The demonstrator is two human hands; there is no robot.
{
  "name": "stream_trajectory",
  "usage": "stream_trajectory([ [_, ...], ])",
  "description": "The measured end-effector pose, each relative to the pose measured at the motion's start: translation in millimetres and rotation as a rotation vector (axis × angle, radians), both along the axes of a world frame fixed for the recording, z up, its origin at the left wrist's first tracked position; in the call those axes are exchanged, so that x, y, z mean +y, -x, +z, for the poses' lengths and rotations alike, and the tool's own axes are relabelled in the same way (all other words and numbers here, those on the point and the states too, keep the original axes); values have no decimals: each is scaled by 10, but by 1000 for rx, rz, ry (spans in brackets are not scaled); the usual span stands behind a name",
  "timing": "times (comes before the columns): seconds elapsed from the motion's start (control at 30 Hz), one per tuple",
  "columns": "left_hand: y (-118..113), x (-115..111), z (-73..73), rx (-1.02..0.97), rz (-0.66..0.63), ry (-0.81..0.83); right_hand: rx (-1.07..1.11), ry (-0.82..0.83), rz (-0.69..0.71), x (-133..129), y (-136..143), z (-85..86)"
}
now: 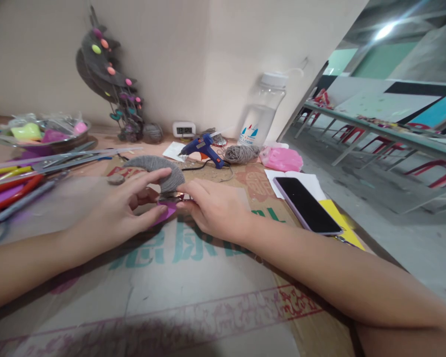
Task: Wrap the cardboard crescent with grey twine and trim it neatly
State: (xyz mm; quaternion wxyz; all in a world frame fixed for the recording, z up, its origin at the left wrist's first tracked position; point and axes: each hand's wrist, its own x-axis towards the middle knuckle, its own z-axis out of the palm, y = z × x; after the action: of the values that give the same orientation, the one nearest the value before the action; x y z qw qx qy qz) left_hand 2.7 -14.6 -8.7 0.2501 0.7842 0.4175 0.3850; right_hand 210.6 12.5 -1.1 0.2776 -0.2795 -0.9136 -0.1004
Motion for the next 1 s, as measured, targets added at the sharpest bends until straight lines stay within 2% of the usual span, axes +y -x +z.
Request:
stream_trajectory([
  [0.23,8,14,-11,53,5,-108,-9,-22,-1,-10,21,9],
  [0.47,13,7,-2,78,-16,-100,-117,-37,-38,-15,22,25],
  [1.0,12,17,-3,84,-13,-81,-68,-33,-25,-12,10,3],
])
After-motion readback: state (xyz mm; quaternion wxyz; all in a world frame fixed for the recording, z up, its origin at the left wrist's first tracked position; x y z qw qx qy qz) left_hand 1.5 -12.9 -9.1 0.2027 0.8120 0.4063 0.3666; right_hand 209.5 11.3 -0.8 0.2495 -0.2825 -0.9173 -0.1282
